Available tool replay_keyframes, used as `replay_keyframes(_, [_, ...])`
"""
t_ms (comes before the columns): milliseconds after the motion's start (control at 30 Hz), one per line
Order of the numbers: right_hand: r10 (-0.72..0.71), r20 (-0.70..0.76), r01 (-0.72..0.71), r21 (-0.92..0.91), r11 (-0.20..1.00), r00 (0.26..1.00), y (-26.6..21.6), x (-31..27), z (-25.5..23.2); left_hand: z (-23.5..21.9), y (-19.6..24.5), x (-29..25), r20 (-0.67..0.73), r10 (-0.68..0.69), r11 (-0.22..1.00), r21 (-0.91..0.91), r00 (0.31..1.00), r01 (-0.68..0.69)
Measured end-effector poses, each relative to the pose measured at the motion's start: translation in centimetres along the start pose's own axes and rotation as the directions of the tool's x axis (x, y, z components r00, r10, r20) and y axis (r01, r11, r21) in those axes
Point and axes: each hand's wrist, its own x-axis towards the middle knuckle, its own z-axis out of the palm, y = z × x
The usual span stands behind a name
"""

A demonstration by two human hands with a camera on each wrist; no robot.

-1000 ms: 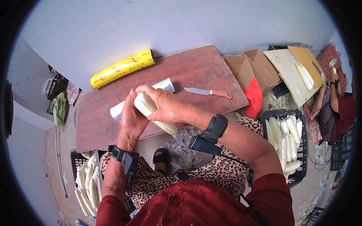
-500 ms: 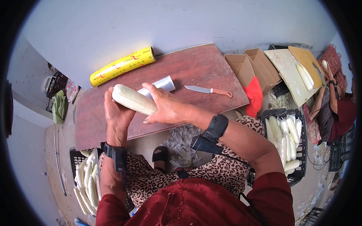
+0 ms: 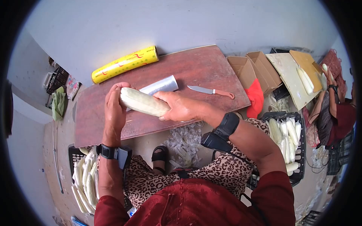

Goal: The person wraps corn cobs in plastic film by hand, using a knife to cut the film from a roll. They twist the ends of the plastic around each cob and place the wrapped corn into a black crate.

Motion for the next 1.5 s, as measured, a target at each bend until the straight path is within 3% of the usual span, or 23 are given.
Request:
replay_keyframes(67, [0.041, 0.054, -0.041, -0.012, 0.999, 0.998, -0.5, -0.1, -0.7, -0.5, 0.6, -0.3, 0.088, 0.119, 0.958, 0.253, 0.989, -0.138])
replay_keyframes(167, [0.038, 0.111, -0.046, 0.071, 0.996, 0.993, -0.4, 0.0, -1.1, -0.5, 1.4, -0.9, 0.134, 0.208, 0.855, 0.456, 0.969, -0.247])
replay_keyframes(267, [0.051, 0.181, -0.074, 0.118, 0.99, 0.982, -0.6, 0.3, -1.4, -0.2, 1.6, -1.5, 0.216, 0.372, 0.698, 0.576, 0.903, -0.426])
replay_keyframes(367, [0.079, 0.229, -0.086, 0.021, 0.996, 0.97, -1.8, 0.3, -2.2, -0.4, 2.3, -1.8, 0.324, 0.421, 0.618, 0.581, 0.847, -0.53])
replay_keyframes(400, [0.072, 0.239, -0.09, 0.066, 0.994, 0.968, -1.5, 0.2, -2.2, -0.4, 2.6, -1.9, 0.336, 0.412, 0.615, 0.583, 0.847, -0.531])
replay_keyframes(467, [0.056, 0.261, -0.1, 0.159, 0.982, 0.964, -0.5, 0.2, -1.9, -0.4, 2.8, -2.3, 0.359, 0.39, 0.611, 0.588, 0.848, -0.53])
replay_keyframes(567, [0.061, 0.293, -0.172, 0.372, 0.912, 0.954, 0.1, -0.1, -1.1, -0.6, 2.0, -2.5, 0.295, 0.331, 0.706, 0.553, 0.896, -0.443])
replay_keyframes(667, [0.023, 0.261, -0.153, 0.49, 0.858, 0.965, 1.0, 0.1, 0.2, -0.6, 1.0, -2.5, 0.15, 0.195, 0.844, 0.478, 0.969, -0.244])
replay_keyframes(767, [0.092, 0.298, -0.25, 0.551, 0.796, 0.95, 0.3, 0.2, -0.4, -0.6, 1.5, -2.0, 0.049, 0.145, 0.893, 0.424, 0.988, -0.152])
replay_keyframes(867, [0.081, 0.206, -0.199, 0.654, 0.73, 0.975, 0.0, 0.4, -1.0, -0.6, 3.1, -1.5, -0.04, 0.179, 0.89, 0.433, 0.983, -0.144])
replay_keyframes(1067, [0.165, 0.016, -0.134, 0.662, 0.737, 0.986, -0.8, -0.2, -1.9, -1.2, 2.5, 0.2, -0.165, 0.185, 0.932, 0.342, 0.969, -0.119])
replay_keyframes(1500, [0.201, -0.149, -0.089, 0.546, 0.833, 0.968, -0.9, -1.2, -4.8, -3.0, 2.6, 0.9, -0.267, 0.094, 0.975, 0.218, 0.959, -0.034])
